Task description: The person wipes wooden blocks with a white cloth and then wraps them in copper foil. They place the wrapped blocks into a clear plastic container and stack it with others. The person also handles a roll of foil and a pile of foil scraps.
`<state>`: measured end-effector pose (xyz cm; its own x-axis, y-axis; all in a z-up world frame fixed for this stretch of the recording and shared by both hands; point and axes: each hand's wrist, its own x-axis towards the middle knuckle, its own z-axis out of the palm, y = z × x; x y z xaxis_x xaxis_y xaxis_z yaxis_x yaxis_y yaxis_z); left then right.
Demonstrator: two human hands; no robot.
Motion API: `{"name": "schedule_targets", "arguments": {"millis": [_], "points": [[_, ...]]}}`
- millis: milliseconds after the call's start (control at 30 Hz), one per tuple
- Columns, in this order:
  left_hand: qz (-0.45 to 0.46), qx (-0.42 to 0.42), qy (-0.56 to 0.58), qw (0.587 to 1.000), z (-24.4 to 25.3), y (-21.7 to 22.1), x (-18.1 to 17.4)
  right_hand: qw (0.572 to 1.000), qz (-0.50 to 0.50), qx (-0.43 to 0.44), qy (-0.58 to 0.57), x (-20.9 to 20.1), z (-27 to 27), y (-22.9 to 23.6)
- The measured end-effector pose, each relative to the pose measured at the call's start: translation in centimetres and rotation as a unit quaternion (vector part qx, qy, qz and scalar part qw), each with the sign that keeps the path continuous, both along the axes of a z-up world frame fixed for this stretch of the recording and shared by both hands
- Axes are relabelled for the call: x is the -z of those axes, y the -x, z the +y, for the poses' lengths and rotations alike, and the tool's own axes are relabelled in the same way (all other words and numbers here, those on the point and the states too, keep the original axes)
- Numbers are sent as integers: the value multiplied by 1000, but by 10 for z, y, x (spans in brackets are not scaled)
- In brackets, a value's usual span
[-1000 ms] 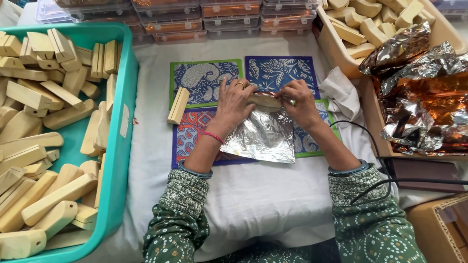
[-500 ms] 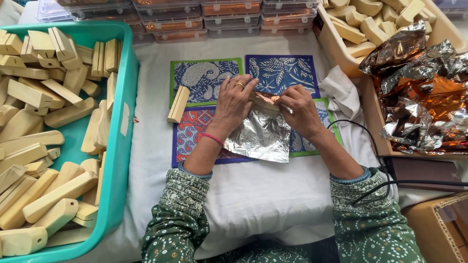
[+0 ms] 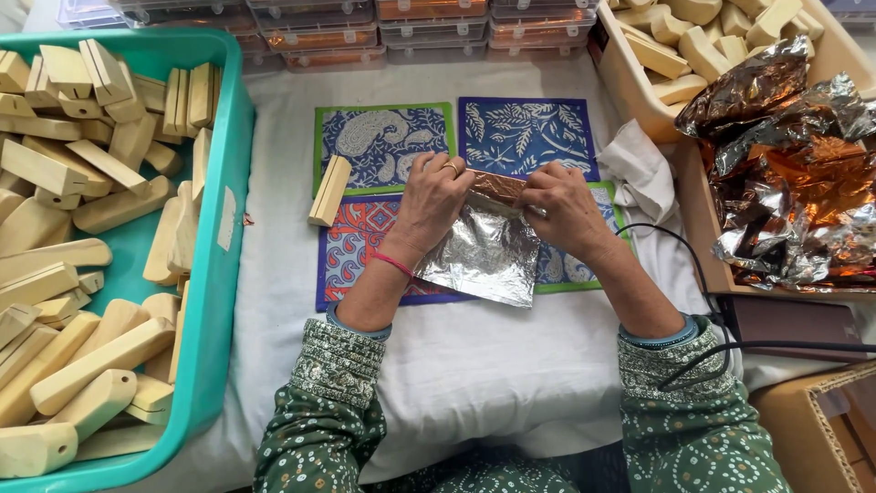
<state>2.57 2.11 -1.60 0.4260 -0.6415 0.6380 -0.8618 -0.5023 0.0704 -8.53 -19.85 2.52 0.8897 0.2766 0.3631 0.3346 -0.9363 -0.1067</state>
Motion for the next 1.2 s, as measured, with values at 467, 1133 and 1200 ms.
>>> {"name": "schedule_targets", "arguments": {"millis": [467, 1133, 1200], "points": [[-80, -19, -80, 993, 0, 15, -10, 991, -53, 48, -110, 0, 1, -4], [-55, -16, -76, 995, -1, 17, -5, 994, 64, 83, -14, 15, 0, -6], [-64, -8, -51, 997, 1, 18, -12, 997, 31, 67, -9, 16, 0, -8]]}}
